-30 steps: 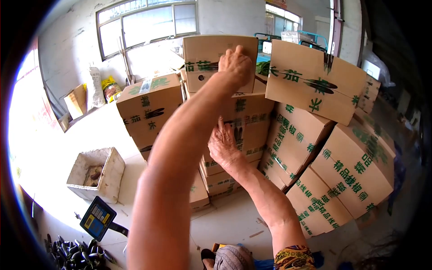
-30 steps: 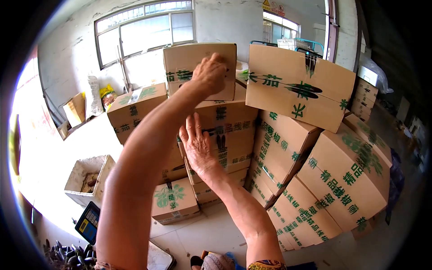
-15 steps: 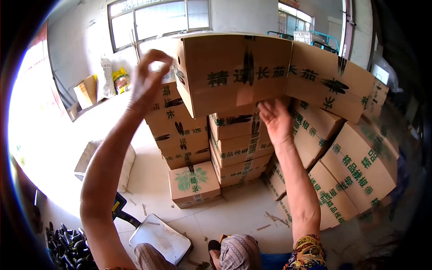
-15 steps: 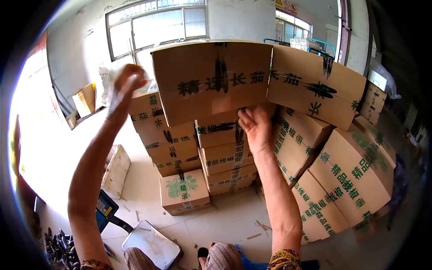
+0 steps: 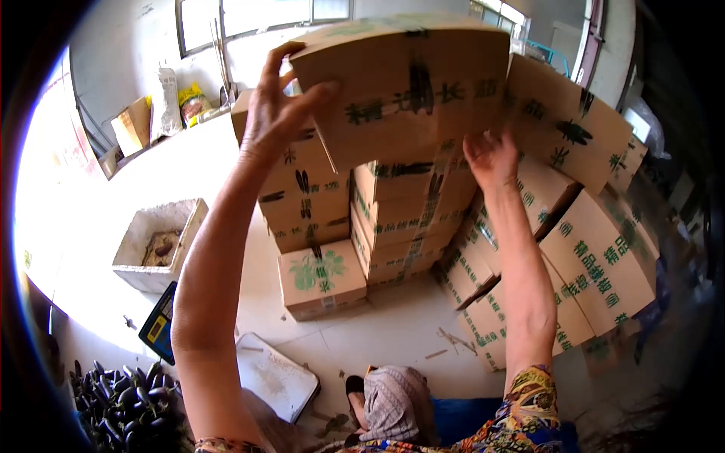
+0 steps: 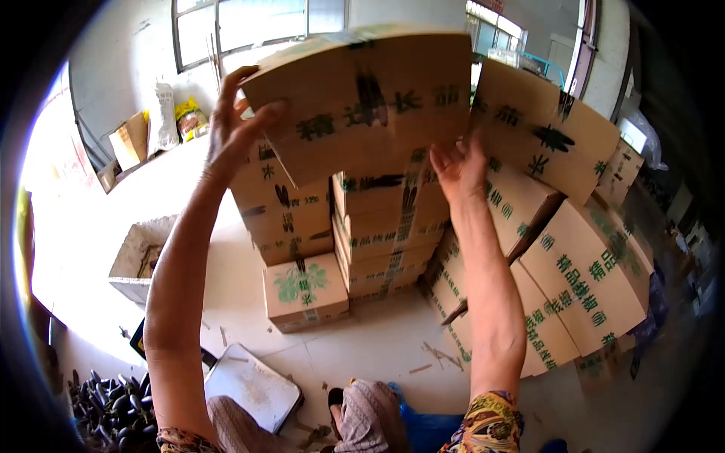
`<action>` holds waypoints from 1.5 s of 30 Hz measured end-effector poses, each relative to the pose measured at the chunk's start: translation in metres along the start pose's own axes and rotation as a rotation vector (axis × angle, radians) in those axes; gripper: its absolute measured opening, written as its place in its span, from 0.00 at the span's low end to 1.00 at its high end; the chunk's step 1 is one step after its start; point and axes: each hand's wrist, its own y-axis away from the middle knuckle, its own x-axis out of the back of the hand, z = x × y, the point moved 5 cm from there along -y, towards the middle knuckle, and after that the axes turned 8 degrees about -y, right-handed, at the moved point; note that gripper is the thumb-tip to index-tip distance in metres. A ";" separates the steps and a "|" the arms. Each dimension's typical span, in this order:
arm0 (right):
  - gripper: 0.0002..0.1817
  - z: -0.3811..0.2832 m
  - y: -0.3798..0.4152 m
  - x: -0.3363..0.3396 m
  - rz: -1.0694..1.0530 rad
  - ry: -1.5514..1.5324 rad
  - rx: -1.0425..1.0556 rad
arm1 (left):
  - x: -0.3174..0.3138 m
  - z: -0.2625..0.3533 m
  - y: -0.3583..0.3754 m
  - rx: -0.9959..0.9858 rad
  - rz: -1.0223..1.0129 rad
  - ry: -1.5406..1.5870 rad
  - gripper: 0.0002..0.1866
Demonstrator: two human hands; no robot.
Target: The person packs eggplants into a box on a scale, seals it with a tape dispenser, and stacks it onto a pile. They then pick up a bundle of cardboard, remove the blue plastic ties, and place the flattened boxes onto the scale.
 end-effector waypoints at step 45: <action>0.44 0.426 0.221 0.220 0.401 0.039 -0.901 | 0.023 -0.354 0.419 1.167 0.502 0.363 0.44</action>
